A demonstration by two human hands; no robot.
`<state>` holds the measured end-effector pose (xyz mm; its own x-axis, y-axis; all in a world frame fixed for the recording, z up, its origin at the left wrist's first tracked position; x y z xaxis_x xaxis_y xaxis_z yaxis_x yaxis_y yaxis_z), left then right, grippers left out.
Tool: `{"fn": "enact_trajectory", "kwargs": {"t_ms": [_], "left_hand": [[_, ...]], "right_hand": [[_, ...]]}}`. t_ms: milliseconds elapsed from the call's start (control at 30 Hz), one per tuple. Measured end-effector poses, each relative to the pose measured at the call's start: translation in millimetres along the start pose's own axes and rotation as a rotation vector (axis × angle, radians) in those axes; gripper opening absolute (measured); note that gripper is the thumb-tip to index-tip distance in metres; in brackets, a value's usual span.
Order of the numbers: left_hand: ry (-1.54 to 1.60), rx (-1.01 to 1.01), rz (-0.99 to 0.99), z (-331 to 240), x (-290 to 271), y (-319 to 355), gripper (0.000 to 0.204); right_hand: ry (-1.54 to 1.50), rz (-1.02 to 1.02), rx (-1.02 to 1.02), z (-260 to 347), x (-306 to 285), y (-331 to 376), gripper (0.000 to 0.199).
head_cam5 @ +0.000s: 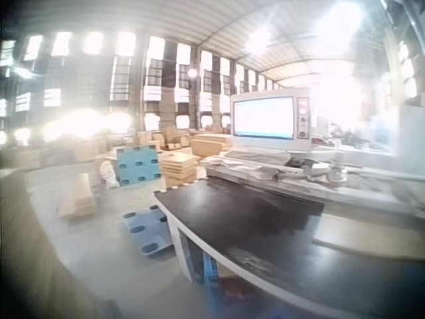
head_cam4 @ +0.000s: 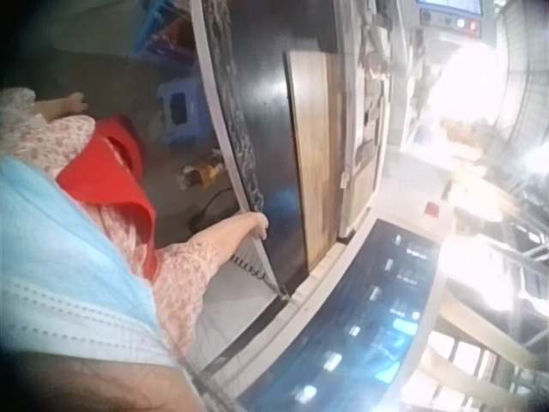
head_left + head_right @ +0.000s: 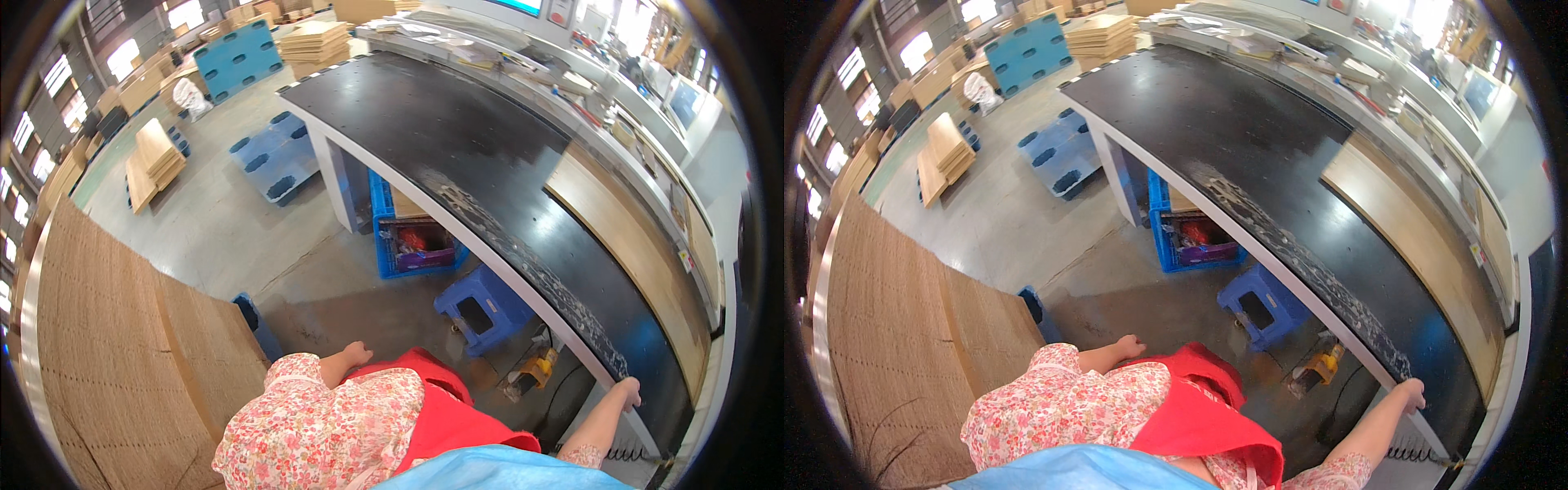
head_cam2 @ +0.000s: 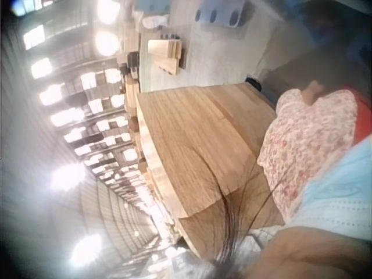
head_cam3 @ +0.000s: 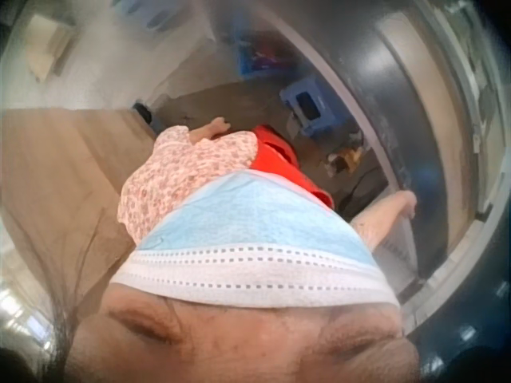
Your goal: The person carries wooden boards one by one from a stack and places them onto a machine table, aligning them against the guide.
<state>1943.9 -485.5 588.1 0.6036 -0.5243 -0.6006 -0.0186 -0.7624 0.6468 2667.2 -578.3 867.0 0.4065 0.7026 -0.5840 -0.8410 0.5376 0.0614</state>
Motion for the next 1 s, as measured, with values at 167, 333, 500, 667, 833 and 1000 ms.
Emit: {"fn": "enact_trajectory", "kwargs": {"t_ms": [167,333,500,667,833,1000], "left_hand": [[-0.005,0.033,0.015,-4.2,-1.0,-5.5,0.047],[-0.025,0.031,-0.017,10.9,-3.1,-11.2,0.048],[-0.046,-0.028,0.034,14.2,-5.3,-9.1,0.048],[-0.038,0.002,0.062,8.5,-6.6,-9.1,0.048],[0.007,0.012,0.045,11.0,-6.0,-15.8,0.049],[-0.025,0.031,0.066,6.8,-7.1,-15.0,0.051]], "right_hand": [[0.000,0.058,-0.001,5.4,-6.2,22.4,0.048],[0.066,0.072,-0.014,11.2,-10.3,27.1,0.048],[0.089,0.103,-0.034,12.1,-20.4,35.9,0.049],[0.081,0.095,-0.043,9.6,-18.9,31.3,0.051],[0.077,0.085,-0.059,6.7,-10.8,26.6,0.052],[0.091,0.069,-0.050,9.1,-10.9,25.5,0.051]]}}
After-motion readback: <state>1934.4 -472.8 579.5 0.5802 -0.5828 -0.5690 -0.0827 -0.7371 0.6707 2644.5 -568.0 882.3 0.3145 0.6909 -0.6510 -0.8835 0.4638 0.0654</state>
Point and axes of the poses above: each hand's wrist, its own y-axis away from the middle knuckle, its own x-axis out of the palm, z = x × y, the point moved 5 cm from there along -y, towards the middle knuckle, and after that the axes turned 2 degrees about y, right-handed, at the moved point
